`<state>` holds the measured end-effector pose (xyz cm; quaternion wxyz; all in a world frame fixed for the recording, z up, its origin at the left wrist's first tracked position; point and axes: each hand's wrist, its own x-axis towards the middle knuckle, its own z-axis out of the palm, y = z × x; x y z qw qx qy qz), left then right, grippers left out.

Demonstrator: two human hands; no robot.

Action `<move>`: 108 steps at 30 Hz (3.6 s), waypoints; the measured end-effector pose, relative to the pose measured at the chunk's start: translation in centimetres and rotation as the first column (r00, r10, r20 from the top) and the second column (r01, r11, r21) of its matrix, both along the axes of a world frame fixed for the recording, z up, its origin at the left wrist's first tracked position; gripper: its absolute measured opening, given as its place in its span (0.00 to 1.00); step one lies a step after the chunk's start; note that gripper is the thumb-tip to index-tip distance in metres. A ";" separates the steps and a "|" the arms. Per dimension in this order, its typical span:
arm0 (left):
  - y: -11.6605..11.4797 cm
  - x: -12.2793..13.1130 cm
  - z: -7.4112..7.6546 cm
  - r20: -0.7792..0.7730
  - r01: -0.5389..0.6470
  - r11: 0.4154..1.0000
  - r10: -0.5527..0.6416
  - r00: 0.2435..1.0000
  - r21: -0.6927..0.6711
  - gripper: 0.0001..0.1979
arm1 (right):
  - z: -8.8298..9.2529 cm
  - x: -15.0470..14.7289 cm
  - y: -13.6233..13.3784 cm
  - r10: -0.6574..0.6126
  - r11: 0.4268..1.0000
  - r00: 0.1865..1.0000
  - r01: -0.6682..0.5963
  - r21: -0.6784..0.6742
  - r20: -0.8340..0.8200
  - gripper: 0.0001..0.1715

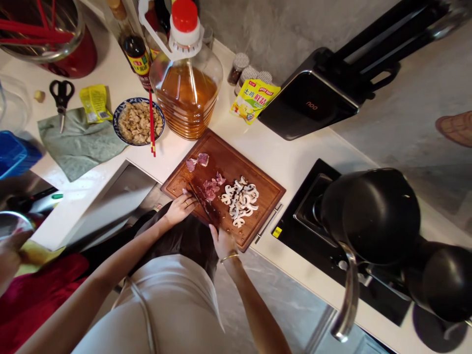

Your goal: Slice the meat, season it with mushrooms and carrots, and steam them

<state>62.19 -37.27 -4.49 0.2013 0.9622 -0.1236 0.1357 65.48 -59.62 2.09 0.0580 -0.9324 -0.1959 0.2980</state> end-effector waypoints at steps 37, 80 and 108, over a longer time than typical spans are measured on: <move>0.2 -0.3 0.7 -0.026 -0.006 1.000 0.007 1.000 0.025 0.13 | 0.1 0.3 0.4 -0.027 0.992 0.997 0.018 0.123 0.074 0.25; 2.0 0.2 2.3 -0.055 -0.127 0.992 0.127 0.990 0.008 0.10 | -0.5 1.9 1.4 -0.118 0.961 0.990 0.092 0.261 0.083 0.30; 2.4 0.7 2.9 -0.209 -0.549 0.810 0.512 0.833 -0.206 0.08 | -1.3 0.1 1.1 -0.167 0.959 0.978 0.191 0.208 -0.128 0.29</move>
